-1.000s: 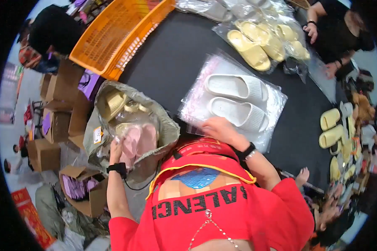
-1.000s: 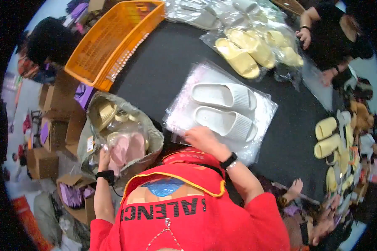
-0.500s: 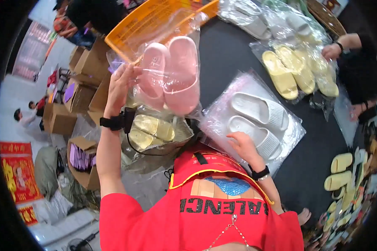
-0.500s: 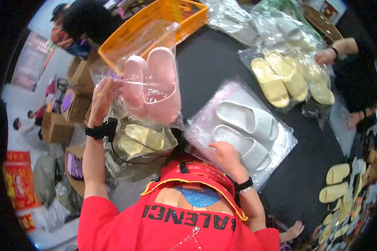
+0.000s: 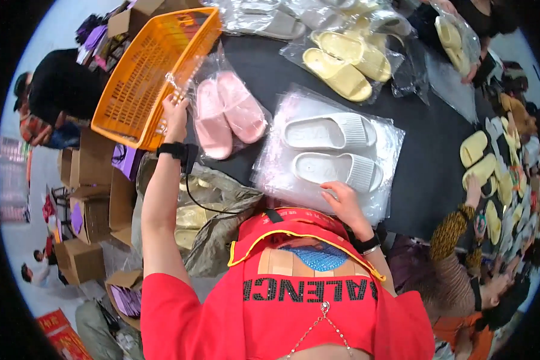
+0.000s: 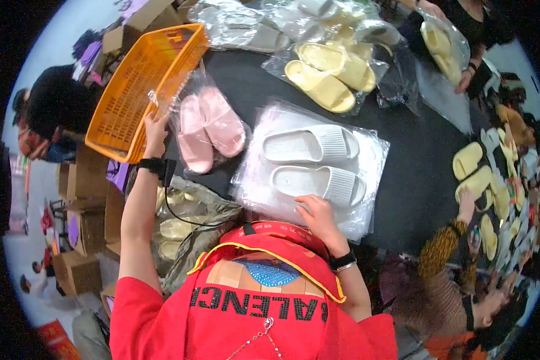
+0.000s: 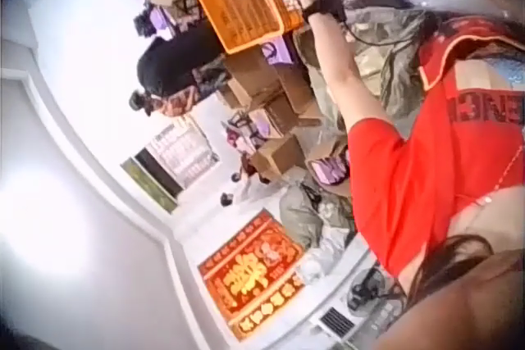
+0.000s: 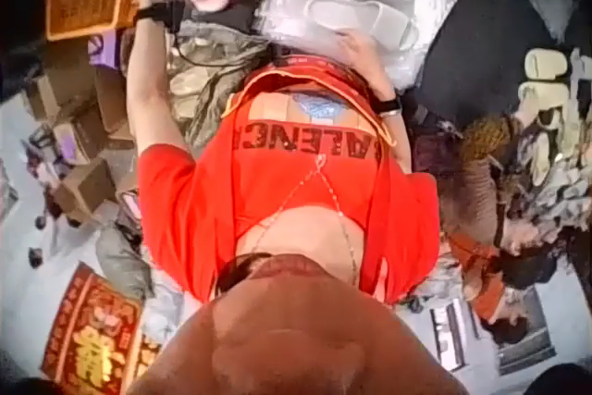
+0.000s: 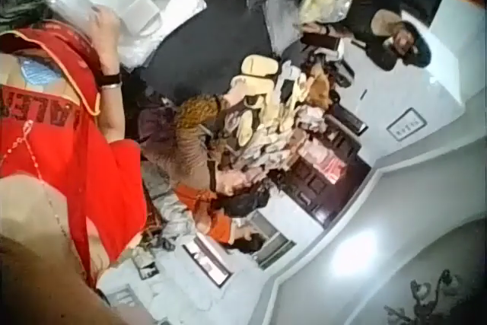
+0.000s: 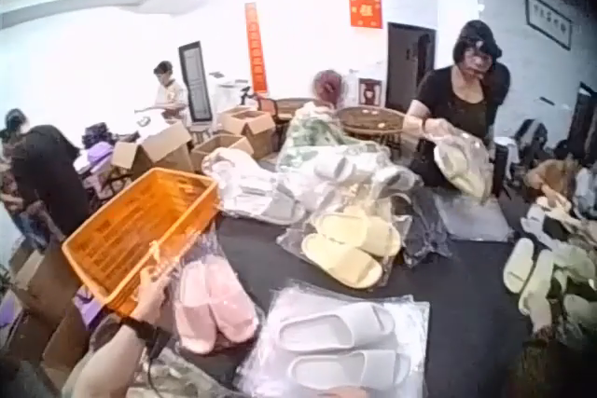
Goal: Packing finished slippers and sandals into plastic bags for shipping.
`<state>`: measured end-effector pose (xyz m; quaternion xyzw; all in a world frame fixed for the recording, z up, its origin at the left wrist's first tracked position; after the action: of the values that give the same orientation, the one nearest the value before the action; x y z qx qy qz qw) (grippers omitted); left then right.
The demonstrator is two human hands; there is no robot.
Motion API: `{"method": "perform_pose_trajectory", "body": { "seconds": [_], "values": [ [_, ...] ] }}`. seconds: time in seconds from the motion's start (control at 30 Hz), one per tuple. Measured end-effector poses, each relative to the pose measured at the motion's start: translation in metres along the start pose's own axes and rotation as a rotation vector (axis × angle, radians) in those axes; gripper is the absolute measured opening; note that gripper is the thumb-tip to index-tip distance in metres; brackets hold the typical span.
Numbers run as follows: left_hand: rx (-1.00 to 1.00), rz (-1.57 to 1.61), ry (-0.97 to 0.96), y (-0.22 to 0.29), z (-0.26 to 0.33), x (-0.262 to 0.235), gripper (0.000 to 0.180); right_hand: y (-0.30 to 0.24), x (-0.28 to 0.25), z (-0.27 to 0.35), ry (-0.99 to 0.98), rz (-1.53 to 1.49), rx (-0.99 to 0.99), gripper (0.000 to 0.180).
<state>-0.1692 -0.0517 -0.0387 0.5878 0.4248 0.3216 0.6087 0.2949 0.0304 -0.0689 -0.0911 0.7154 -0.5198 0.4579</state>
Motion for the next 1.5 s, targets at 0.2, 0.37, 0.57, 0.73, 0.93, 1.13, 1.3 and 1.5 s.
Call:
{"method": "perform_pose_trajectory", "body": {
  "seconds": [0.2,0.37,0.57,0.73,0.93,1.13,1.3,1.5],
  "values": [
    [0.163,-0.097,-0.441,0.025,0.052,0.087,0.032,0.033,-0.028,0.042,0.240,-0.036,0.287,0.018],
    [0.184,-0.395,-1.077,0.006,0.145,0.184,0.031,0.054,-0.043,0.050,0.352,0.055,0.367,0.019],
    [0.633,-0.696,-1.059,-0.041,0.211,0.245,0.045,0.093,-0.055,0.066,0.503,0.283,0.498,0.034],
    [0.718,-0.862,-1.160,-0.027,0.243,0.272,0.052,0.130,-0.042,0.078,0.390,0.405,0.687,0.047],
    [0.731,-0.760,-1.173,-0.028,0.260,0.296,0.040,0.137,-0.040,0.077,0.378,0.422,0.695,0.050],
    [0.773,-0.839,-1.080,-0.036,0.257,0.312,0.025,0.133,-0.040,0.071,0.378,0.451,0.675,0.055],
    [0.817,-0.850,-1.077,-0.034,0.249,0.311,0.019,0.129,-0.048,0.065,0.370,0.414,0.751,0.062],
    [0.891,-0.820,-1.112,-0.027,0.232,0.293,0.015,0.132,-0.056,0.067,0.296,0.458,0.715,0.057]
  ]
}}
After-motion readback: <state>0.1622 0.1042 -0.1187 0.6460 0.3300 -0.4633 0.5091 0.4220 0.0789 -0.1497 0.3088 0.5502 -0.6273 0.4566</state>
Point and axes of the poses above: each hand's wrist, its own z-axis away from the middle knuckle, its own x-axis out of the palm, y = z × x, the point moved 4 cm from there along -z, towards the middle knuckle, and after that the axes turned 1 degree about x, right-handed, at the moved point
